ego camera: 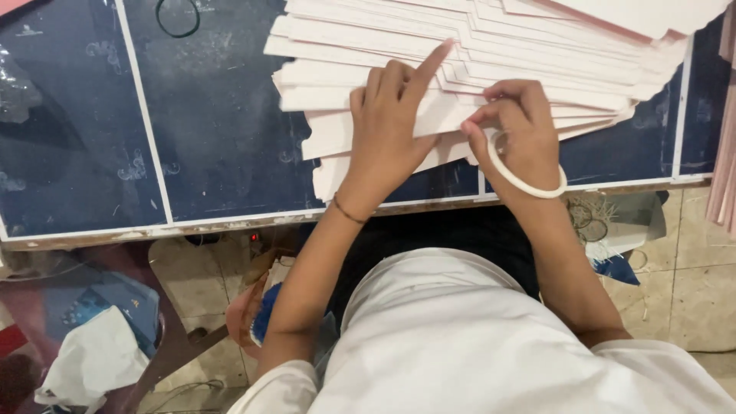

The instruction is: Applying strips of double-sided tape to the edges of paper folders from a large stack.

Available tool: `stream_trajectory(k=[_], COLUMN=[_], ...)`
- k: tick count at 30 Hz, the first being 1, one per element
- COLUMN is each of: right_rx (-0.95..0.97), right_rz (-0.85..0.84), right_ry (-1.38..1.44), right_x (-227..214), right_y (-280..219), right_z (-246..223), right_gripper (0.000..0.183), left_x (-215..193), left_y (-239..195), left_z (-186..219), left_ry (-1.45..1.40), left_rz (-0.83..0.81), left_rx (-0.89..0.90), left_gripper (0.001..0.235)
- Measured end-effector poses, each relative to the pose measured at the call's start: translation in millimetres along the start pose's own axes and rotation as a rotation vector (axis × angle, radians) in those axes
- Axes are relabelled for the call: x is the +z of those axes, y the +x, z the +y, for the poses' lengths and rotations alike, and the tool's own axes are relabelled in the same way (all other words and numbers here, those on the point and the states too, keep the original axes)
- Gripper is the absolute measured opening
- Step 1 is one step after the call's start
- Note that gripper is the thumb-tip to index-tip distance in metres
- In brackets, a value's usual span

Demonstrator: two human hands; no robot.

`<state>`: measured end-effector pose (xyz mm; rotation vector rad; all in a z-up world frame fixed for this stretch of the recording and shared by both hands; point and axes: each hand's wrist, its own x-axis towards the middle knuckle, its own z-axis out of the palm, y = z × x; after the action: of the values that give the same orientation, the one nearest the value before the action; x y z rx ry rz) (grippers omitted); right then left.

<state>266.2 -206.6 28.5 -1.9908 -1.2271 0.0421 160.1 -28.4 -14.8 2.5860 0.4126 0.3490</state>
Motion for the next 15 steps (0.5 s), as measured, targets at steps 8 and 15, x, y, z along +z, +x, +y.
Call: stream_trajectory(k=[8,15], right_rx=[-0.012,-0.098], right_rz=[0.033,0.065], right_ry=[-0.05,-0.065], right_x=[11,19], right_y=[-14,-21], right_z=[10,1], right_gripper=[0.013,0.008], left_x=[22,28], left_y=[-7,0], left_z=[-10,4], left_ry=[-0.189,-0.146], left_rz=[-0.018,0.002], left_rx=[-0.109,-0.214], left_gripper=[0.087,0.101])
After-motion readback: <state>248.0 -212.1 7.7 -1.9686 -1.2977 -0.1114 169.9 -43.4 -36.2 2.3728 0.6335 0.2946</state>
